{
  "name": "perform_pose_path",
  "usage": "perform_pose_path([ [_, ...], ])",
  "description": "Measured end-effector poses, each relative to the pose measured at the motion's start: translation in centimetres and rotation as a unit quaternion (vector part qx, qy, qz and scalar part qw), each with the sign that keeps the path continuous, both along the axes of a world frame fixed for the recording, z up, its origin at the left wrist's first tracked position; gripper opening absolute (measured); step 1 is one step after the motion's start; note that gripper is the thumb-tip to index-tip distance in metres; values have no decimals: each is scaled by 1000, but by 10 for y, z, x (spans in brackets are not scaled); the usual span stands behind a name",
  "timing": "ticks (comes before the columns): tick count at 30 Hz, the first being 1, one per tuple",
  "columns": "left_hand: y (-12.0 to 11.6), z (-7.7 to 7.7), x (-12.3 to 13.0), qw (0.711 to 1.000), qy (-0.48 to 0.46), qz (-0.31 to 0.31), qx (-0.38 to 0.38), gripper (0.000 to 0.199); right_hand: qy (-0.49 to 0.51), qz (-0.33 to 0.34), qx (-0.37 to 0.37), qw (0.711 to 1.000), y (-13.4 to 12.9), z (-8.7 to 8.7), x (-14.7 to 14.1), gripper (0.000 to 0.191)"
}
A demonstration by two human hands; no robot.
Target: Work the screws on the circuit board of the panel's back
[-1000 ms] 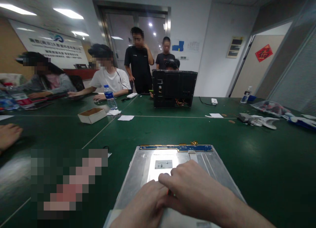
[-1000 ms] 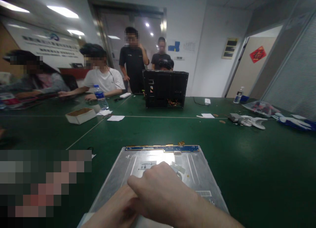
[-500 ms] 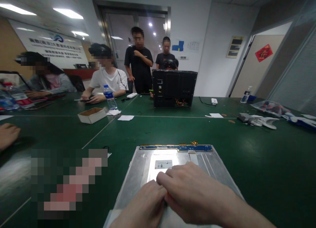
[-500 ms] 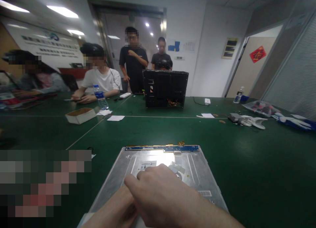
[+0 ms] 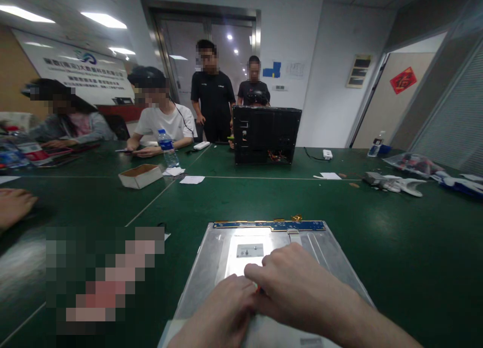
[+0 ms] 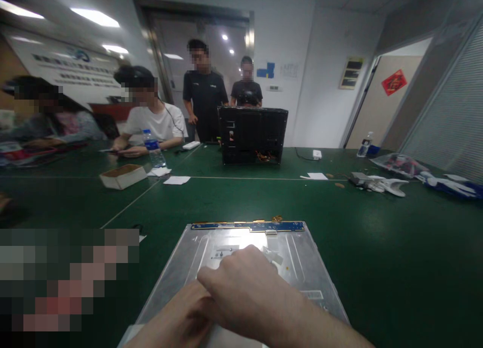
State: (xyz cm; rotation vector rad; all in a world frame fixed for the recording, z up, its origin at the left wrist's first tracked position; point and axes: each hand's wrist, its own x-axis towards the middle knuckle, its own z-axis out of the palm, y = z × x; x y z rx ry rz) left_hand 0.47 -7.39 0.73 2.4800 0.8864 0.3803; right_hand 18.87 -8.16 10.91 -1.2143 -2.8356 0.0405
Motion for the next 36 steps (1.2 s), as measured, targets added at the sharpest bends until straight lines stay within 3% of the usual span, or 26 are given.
perform_pose_path([
  [6, 2, -4, -1, 1000, -9, 10, 4, 24, 15, 16, 17, 1000, -2, 2, 0, 11],
  [15, 3, -4, -1, 1000, 0, 9, 7, 28, 51, 64, -22, 996, -4, 7, 4, 15],
  [23, 2, 0, 0, 1000, -18, 16, -9, 33, 26, 21, -6, 999, -2, 0, 3, 15],
  [28, 2, 5, 2, 1000, 2, 12, 9, 21, 14, 22, 9, 1000, 0, 0, 1, 20],
  [32, 2, 0, 0, 1000, 5, 16, 1, 18, 32, 32, 5, 999, -2, 1, 1, 9],
  [36, 2, -5, -2, 1000, -5, 21, 7, 25, 37, 42, -9, 998, -3, 4, 2, 12],
])
